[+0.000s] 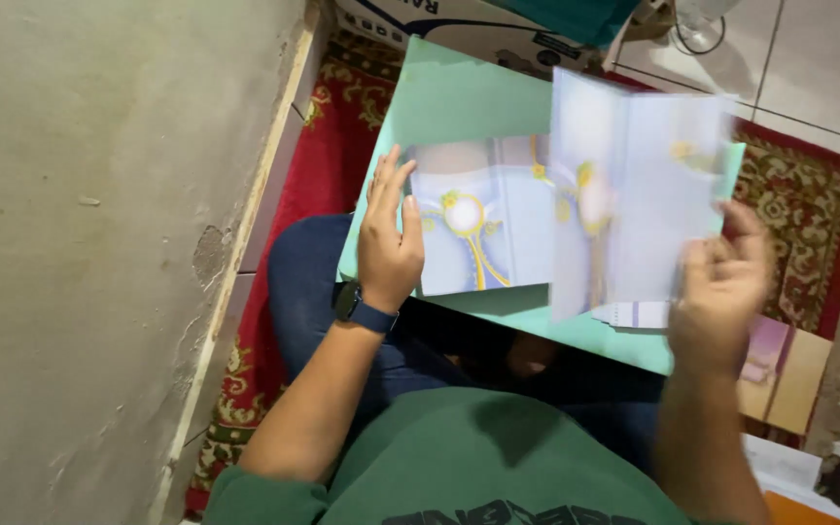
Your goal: The person is sitting on the floor and manually folding printed paper cards. They pick up a card, fold it, and use their hands to press down firmly on the crease multiple times to ensure it is sharp, then set it aside and repeat with the next card.
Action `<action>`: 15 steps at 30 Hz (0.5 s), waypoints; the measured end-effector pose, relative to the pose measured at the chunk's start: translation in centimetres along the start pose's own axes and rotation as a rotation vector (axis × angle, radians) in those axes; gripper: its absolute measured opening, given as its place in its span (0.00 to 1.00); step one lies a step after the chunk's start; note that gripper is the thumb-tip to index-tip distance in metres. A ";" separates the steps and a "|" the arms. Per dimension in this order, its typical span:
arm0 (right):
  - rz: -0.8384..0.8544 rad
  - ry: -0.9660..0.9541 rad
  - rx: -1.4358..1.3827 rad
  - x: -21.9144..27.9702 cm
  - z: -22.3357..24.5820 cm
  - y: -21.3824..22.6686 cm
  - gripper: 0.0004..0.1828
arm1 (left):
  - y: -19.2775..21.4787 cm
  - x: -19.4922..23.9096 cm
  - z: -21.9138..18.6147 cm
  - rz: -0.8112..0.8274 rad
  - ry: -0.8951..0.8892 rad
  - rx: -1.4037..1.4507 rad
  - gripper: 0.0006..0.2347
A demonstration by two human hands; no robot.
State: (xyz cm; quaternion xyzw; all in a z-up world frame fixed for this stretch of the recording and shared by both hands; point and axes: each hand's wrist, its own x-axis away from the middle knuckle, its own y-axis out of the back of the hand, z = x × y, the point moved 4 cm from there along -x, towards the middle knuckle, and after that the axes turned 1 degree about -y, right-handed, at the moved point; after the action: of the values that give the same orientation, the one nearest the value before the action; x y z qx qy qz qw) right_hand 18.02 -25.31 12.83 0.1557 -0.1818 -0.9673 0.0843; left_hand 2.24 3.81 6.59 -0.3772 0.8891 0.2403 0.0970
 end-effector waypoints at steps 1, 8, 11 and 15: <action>0.112 -0.182 -0.088 0.6 -0.2 -2.4 0.20 | 0.1 0.2 0.8 -0.021 -0.015 -0.043 0.17; 0.275 -0.035 -0.173 2.1 -5.7 -8.7 0.25 | -0.9 1.4 4.2 -0.070 0.056 -0.002 0.19; 0.325 0.014 -0.107 2.2 -4.5 -9.7 0.25 | -1.1 1.4 4.0 -0.055 0.066 0.000 0.21; 0.278 0.022 -0.086 2.5 -3.1 -9.9 0.24 | -2.1 1.3 3.6 0.085 0.005 -0.213 0.26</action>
State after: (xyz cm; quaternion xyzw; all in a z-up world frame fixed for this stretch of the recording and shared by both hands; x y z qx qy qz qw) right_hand 15.60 -17.72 5.68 0.1358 -0.1591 -0.9514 0.2262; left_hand 2.78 3.50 2.31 -0.3479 0.8741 0.3362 0.0436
